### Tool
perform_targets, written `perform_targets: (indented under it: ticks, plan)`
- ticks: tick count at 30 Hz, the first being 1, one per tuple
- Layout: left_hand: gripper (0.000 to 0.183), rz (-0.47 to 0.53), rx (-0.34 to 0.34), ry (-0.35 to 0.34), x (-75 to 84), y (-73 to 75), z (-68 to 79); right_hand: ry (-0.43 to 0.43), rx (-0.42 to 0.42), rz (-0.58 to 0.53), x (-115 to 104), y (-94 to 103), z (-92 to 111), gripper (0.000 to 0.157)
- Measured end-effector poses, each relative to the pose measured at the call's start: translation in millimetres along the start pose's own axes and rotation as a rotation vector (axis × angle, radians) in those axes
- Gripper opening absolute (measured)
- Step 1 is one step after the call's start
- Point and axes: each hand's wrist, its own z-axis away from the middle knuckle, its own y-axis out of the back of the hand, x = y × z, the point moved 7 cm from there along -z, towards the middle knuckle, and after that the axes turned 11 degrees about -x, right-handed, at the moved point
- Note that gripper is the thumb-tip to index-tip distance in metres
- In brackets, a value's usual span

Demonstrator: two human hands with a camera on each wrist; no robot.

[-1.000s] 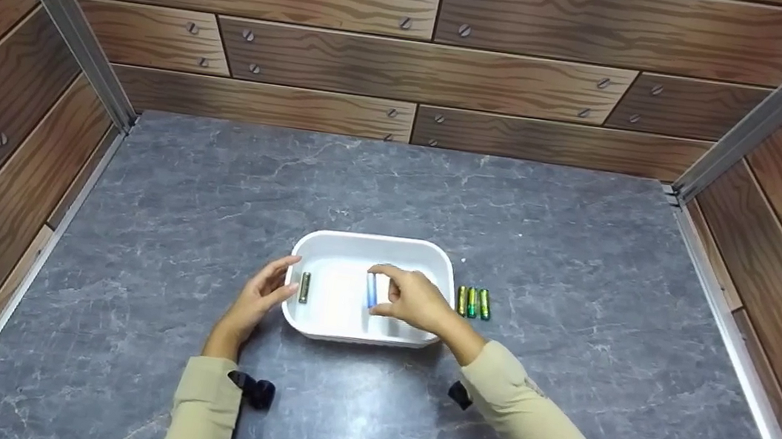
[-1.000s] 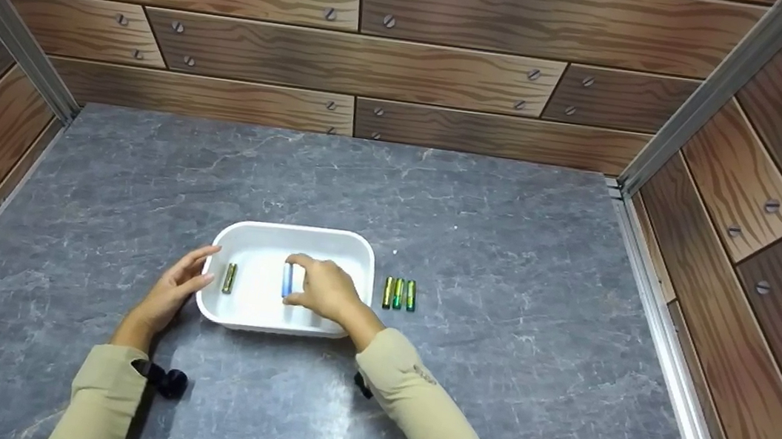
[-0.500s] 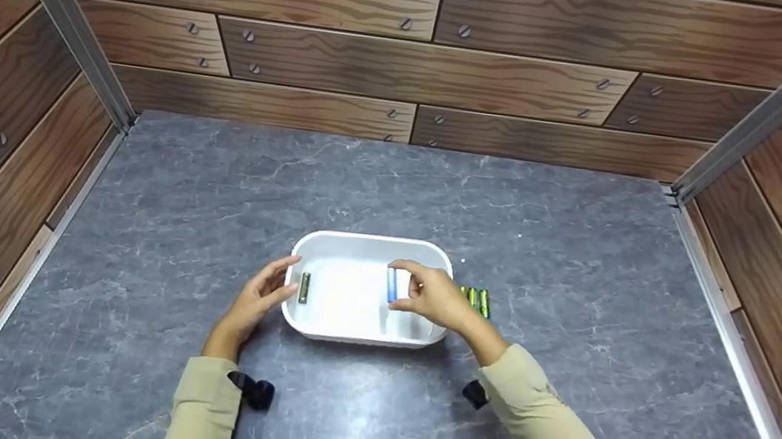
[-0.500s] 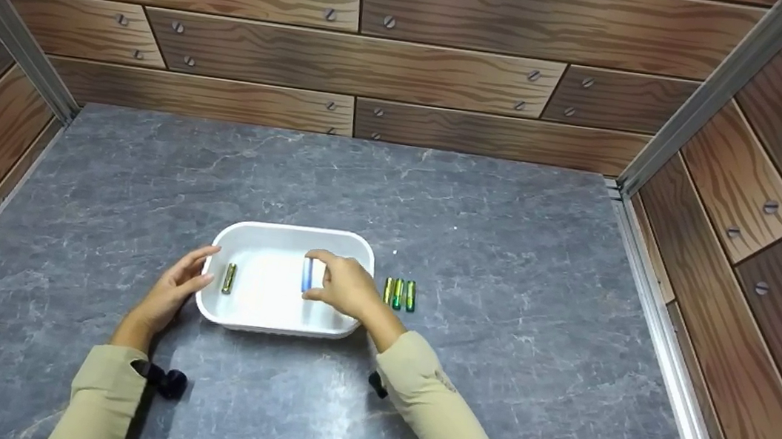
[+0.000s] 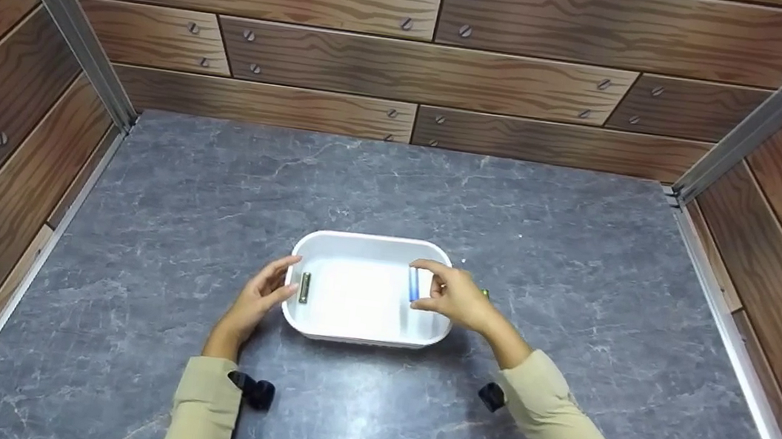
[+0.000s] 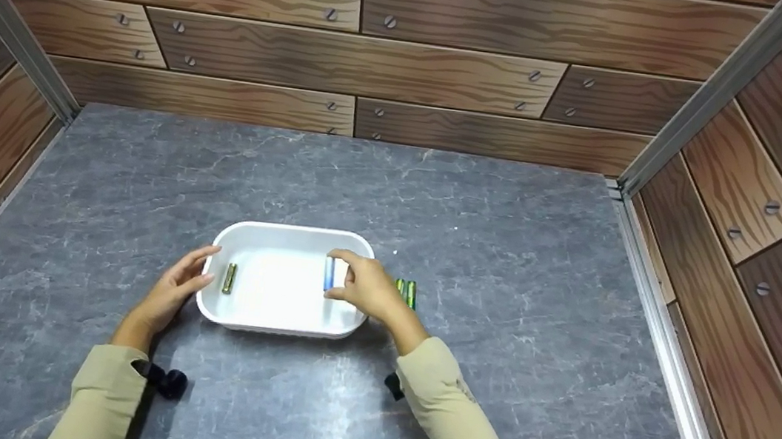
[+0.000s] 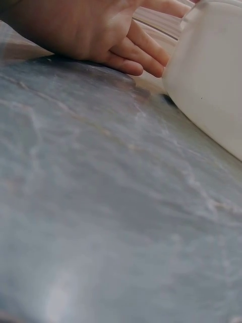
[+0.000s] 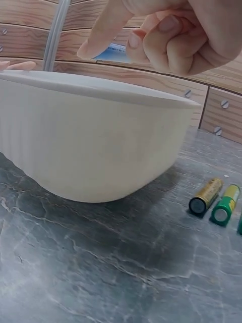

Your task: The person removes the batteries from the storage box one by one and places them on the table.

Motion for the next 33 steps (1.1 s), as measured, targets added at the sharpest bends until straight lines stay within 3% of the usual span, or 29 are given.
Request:
perform_targets:
  ticks: [17,33]
  plan:
    - [0.054,0.002,0.003,-0.015,0.8,0.3,1.1,0.033,0.036,-0.067,21.8,18.5,18.9,0.059]
    - [0.053,0.001,-0.001,-0.006,0.6,0.1,-1.8,0.009,0.053,-0.143,47.3,30.4,35.0,0.063]
